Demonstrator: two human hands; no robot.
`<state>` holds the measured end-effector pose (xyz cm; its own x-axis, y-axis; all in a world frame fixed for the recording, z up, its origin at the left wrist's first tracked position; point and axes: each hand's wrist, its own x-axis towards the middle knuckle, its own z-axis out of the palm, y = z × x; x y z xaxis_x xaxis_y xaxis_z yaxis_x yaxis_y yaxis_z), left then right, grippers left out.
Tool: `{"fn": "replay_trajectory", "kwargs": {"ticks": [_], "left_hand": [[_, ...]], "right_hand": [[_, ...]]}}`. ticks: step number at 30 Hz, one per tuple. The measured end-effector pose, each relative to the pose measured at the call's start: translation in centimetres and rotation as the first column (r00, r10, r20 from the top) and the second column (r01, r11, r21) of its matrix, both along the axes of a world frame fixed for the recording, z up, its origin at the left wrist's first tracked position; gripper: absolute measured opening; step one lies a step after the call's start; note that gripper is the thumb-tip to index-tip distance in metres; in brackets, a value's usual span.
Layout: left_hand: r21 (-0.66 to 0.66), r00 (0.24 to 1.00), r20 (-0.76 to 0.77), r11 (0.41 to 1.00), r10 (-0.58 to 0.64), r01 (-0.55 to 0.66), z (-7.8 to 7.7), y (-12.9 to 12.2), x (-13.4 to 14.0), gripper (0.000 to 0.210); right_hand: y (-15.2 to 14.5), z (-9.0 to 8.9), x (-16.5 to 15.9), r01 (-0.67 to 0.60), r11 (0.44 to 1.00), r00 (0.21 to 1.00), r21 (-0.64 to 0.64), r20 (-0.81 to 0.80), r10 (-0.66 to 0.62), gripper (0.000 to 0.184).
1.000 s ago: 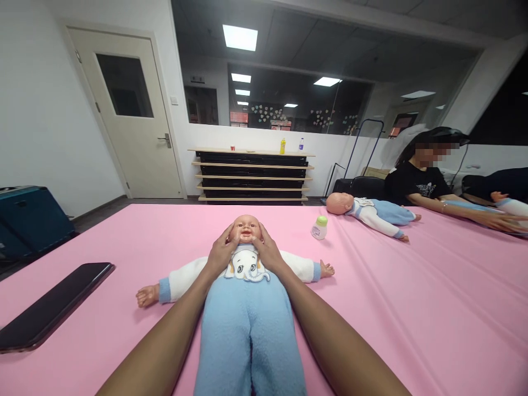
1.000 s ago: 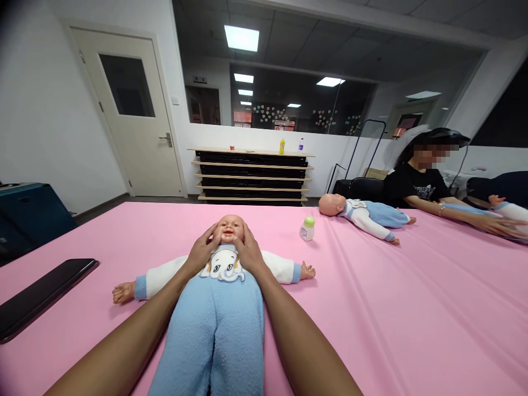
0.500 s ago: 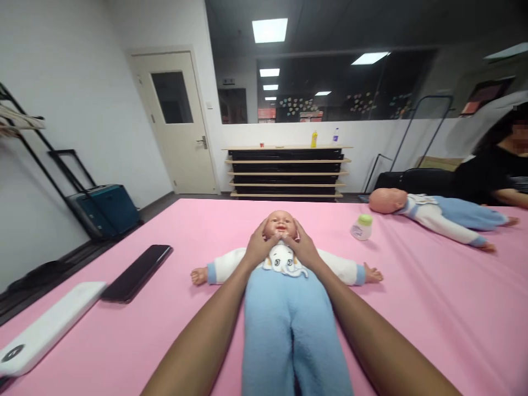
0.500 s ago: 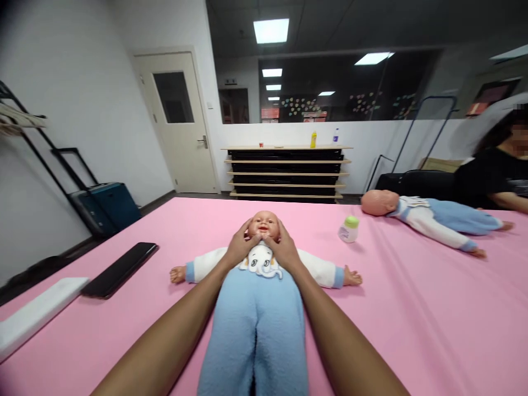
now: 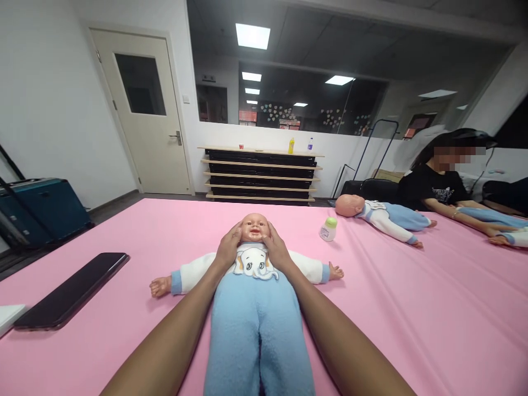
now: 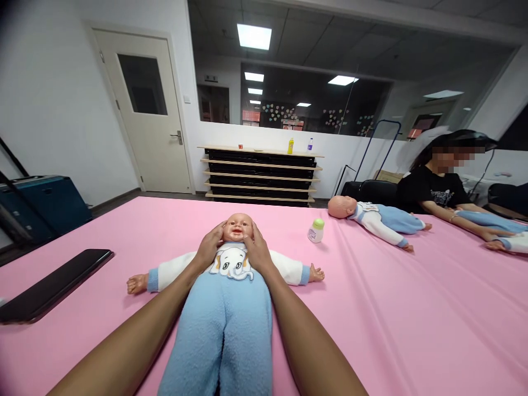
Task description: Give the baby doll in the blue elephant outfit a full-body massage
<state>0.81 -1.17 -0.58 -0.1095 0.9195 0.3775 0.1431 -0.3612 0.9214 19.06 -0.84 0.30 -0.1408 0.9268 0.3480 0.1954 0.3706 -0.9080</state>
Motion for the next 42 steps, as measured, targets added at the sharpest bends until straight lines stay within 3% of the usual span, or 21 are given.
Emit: {"fn": "replay_trajectory", "kwargs": {"ticks": [4, 8, 13, 17, 22, 26, 31, 35, 40, 42], "left_hand": [[-0.017, 0.996, -0.079, 0.999, -0.029, 0.028, -0.12, 0.06, -0.03, 0.079], [-0.013, 1.000, 0.013, 1.000, 0.005, -0.005, -0.30, 0.31, -0.10, 0.063], [-0.020, 0.996, -0.086, 0.999, -0.028, 0.026, -0.42, 0.46, -0.15, 0.080], [-0.032, 1.000, 0.002, 0.999, 0.012, -0.012, -0.40, 0.46, -0.20, 0.063], [-0.029, 0.996, -0.087, 0.999, -0.036, 0.033, -0.28, 0.30, -0.24, 0.081], [-0.030, 1.000, -0.008, 0.999, 0.022, -0.022, -0.29, 0.38, -0.27, 0.062], [-0.054, 0.997, -0.059, 0.997, -0.055, 0.052, -0.22, 0.26, -0.23, 0.084], [-0.066, 1.000, 0.025, 0.998, -0.013, 0.014, -0.09, 0.16, -0.20, 0.073], [-0.047, 0.995, -0.019, 0.994, -0.098, 0.097, 0.27, -0.19, -0.13, 0.085], [-0.044, 0.996, 0.002, 0.995, -0.090, 0.090, 0.34, -0.21, -0.12, 0.078]], "right_hand": [[0.02, -0.01, -0.03, -0.019, 1.000, 1.000, -0.011, 0.003, 0.019, 0.081], [0.19, -0.20, -0.03, 0.004, 1.000, 1.000, 0.006, -0.005, -0.004, 0.067], [0.41, -0.31, -0.06, -0.022, 1.000, 1.000, -0.004, -0.002, 0.022, 0.083], [0.41, -0.25, -0.05, 0.005, 1.000, 1.000, -0.008, 0.003, -0.005, 0.069], [0.25, -0.14, -0.06, -0.022, 1.000, 1.000, -0.005, 0.006, 0.023, 0.081], [0.23, -0.03, -0.04, -0.004, 1.000, 1.000, -0.005, -0.015, 0.004, 0.071], [0.24, 0.00, 0.01, -0.025, 0.999, 1.000, -0.024, 0.014, 0.025, 0.088], [0.22, 0.00, 0.09, -0.002, 1.000, 1.000, -0.021, 0.018, 0.002, 0.068], [0.32, -0.06, 0.02, -0.018, 0.999, 1.000, -0.030, 0.022, 0.018, 0.084], [0.38, -0.07, 0.01, -0.016, 1.000, 1.000, -0.023, 0.012, 0.016, 0.080]]}}
